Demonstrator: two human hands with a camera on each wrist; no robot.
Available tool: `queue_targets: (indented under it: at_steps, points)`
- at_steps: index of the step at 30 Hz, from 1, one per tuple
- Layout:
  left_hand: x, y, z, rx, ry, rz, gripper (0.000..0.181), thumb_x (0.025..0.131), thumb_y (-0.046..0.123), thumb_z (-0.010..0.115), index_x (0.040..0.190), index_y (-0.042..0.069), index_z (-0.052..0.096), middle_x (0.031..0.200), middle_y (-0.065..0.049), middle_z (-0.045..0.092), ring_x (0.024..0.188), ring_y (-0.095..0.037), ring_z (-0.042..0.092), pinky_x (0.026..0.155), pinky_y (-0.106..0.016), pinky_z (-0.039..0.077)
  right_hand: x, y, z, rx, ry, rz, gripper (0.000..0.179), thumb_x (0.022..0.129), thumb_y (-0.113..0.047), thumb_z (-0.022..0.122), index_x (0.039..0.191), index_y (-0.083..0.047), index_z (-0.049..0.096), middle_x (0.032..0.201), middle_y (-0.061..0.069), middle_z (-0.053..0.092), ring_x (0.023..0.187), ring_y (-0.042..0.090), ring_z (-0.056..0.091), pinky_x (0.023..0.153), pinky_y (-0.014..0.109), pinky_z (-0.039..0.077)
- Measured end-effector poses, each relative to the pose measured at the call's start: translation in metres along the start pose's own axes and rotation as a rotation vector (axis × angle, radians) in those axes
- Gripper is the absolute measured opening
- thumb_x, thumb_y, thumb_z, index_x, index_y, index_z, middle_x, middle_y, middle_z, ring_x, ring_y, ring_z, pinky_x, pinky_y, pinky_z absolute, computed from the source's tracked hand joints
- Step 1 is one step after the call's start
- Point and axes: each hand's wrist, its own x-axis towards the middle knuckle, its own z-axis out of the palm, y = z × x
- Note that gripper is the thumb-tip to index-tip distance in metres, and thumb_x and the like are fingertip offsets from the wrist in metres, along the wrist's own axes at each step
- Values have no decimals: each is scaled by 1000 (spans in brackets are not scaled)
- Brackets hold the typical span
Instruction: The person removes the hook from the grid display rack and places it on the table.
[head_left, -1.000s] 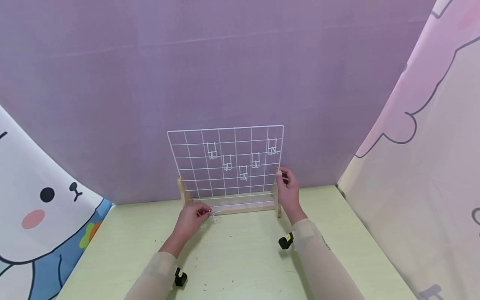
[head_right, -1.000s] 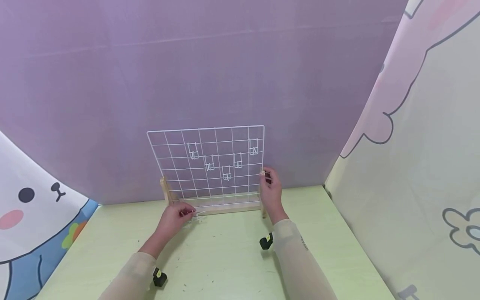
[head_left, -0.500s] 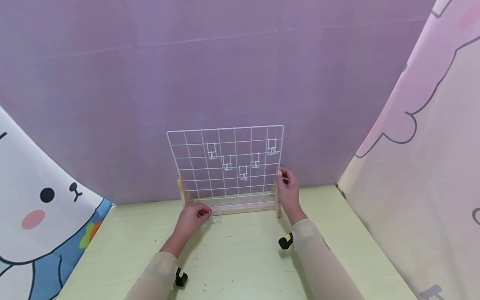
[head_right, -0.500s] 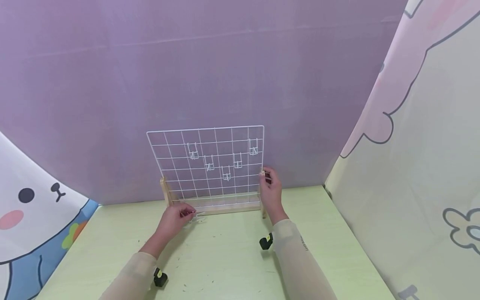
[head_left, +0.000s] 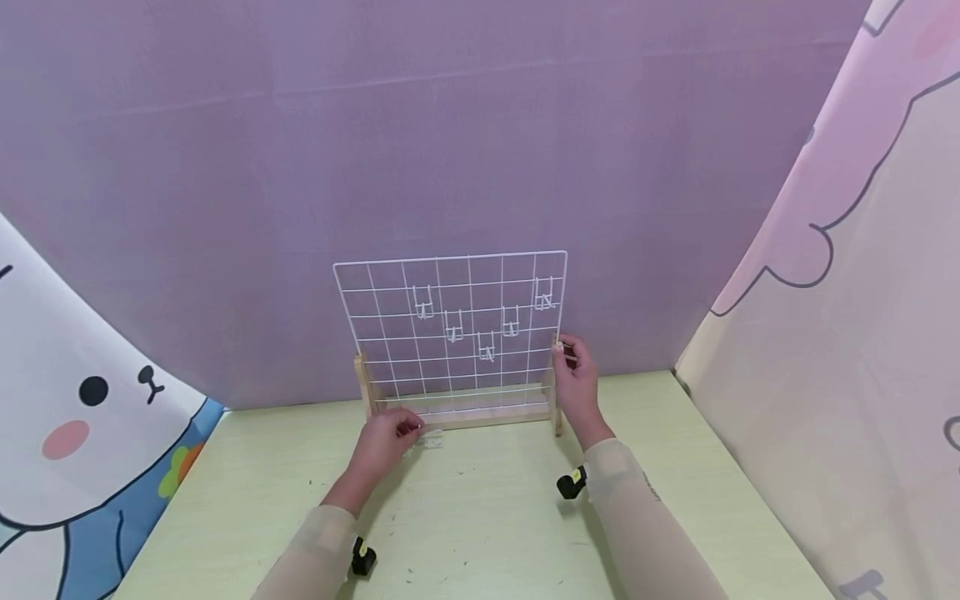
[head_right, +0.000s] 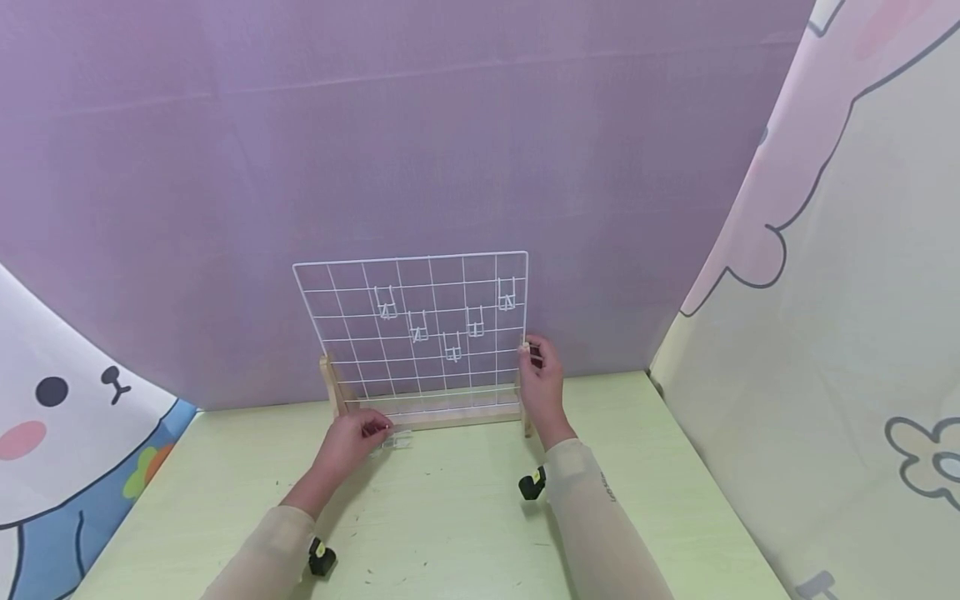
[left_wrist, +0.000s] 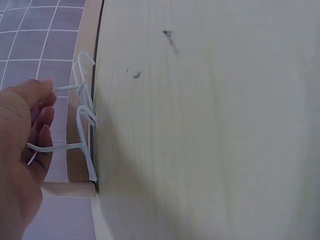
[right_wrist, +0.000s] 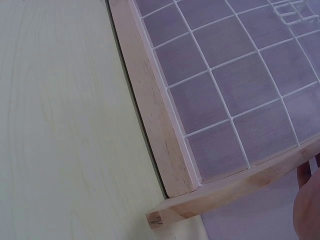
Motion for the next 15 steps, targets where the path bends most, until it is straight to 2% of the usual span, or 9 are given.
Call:
queue_targets:
  at_steps: [4, 11, 15]
  points:
    - [-1, 0, 2, 1, 4, -7, 9, 96, 6, 87, 98, 14, 83, 89, 7, 73, 78, -8, 65, 69, -28, 59, -5, -16, 1, -4, -5, -3, 24, 113, -2, 58, 133, 9, 64, 124, 31, 64, 102, 17, 59, 87, 18, 50]
    - [0, -3, 5, -4, 21, -7, 9, 95, 6, 88, 98, 14, 83, 89, 7, 73, 79, -8, 65, 71, -29, 59, 3, 13, 0, -31, 0, -25, 22, 113, -8, 61, 133, 1, 67, 122, 22, 67, 103, 23, 61, 86, 22, 54]
    - [0, -4, 5, -14, 21, -8, 9, 95, 6, 88, 98, 13, 83, 88, 7, 73, 78, -9, 65, 70, -29, 59, 3, 15, -2, -26, 2, -36, 22, 112, -9, 63, 132, 0, 68, 120, 22, 68, 101, 22, 61, 85, 23, 54]
